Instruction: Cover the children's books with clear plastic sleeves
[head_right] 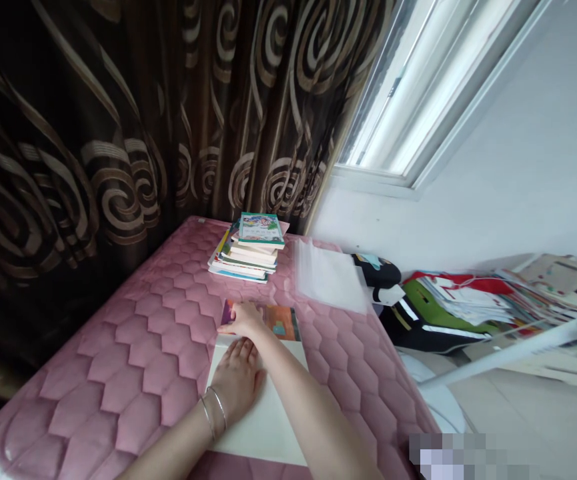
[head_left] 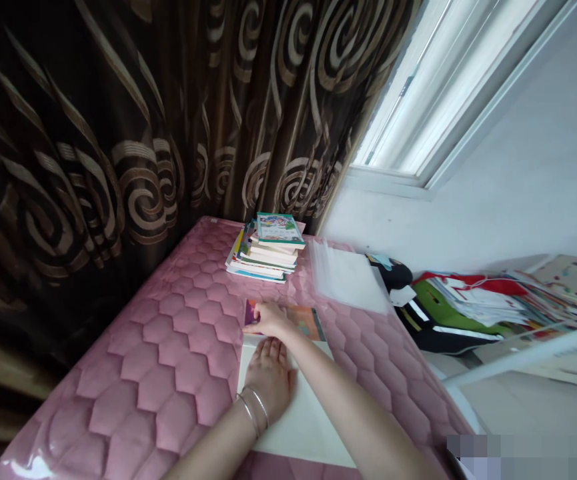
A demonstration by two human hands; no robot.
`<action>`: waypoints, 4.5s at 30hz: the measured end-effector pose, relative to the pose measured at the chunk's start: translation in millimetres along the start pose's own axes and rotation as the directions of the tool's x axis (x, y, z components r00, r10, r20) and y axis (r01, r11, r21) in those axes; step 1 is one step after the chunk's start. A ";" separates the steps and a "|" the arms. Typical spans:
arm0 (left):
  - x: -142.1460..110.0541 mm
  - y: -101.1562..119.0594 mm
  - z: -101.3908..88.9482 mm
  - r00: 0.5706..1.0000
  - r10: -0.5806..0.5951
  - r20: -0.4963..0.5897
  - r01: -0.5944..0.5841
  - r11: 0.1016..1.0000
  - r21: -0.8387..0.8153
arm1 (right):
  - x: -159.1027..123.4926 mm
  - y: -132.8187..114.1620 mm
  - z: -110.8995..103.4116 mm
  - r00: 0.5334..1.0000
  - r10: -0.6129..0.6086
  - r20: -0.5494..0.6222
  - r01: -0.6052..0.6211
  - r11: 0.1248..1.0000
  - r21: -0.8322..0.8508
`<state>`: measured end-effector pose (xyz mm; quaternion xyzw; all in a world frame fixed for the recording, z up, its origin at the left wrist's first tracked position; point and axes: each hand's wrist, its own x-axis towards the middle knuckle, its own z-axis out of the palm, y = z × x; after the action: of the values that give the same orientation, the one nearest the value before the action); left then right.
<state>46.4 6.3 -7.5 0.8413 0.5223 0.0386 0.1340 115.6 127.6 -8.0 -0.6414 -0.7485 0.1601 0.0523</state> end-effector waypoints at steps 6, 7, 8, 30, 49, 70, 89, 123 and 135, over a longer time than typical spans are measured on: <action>-1.6 1.1 -3.1 1.000 0.013 0.007 -0.013 1.000 -0.010 | 8.3 -2.1 -2.5 0.999 0.034 -0.023 -0.035 0.999 -0.031; -2.0 1.2 -3.7 1.000 0.014 0.009 -0.014 1.000 -0.011 | 11.6 -3.6 -3.2 0.998 0.053 -0.043 -0.055 0.997 -0.046; -2.4 1.2 -4.2 1.000 0.016 0.011 -0.016 1.000 -0.009 | 15.1 -4.8 -3.9 0.996 0.070 -0.061 -0.074 0.995 -0.061; -0.4 1.5 -6.0 0.999 -0.007 0.052 0.009 1.000 -0.030 | -6.6 -2.4 -1.9 1.000 0.030 -0.007 -0.030 0.999 0.021; -4.8 -1.3 -10.0 0.999 0.045 0.029 -0.045 0.999 -0.023 | 22.8 -10.5 3.2 0.972 0.098 -0.213 -0.104 0.994 -0.015; 3.7 11.0 -1.9 0.997 -0.072 0.006 0.071 0.995 0.070 | -72.2 142.0 -10.4 0.953 0.234 -0.194 -0.173 0.942 0.286; 32.4 60.3 18.6 0.995 0.093 -0.038 -0.094 0.995 -0.043 | -60.8 166.6 -21.6 0.947 0.236 -0.218 -0.196 0.962 0.190; 30.7 62.9 14.6 0.997 0.081 -0.020 -0.082 0.994 -0.072 | -41.2 145.7 -43.4 0.860 0.471 -0.198 -0.477 0.879 0.021; 30.9 60.8 16.1 0.995 0.092 -0.035 -0.094 0.993 -0.074 | -64.1 146.3 -21.9 0.892 0.388 -0.231 -0.385 0.921 0.061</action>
<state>116.5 5.4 -9.1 0.8584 0.4828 0.0776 0.1553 270.8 87.2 -24.0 -0.7913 -0.5934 0.0942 0.1133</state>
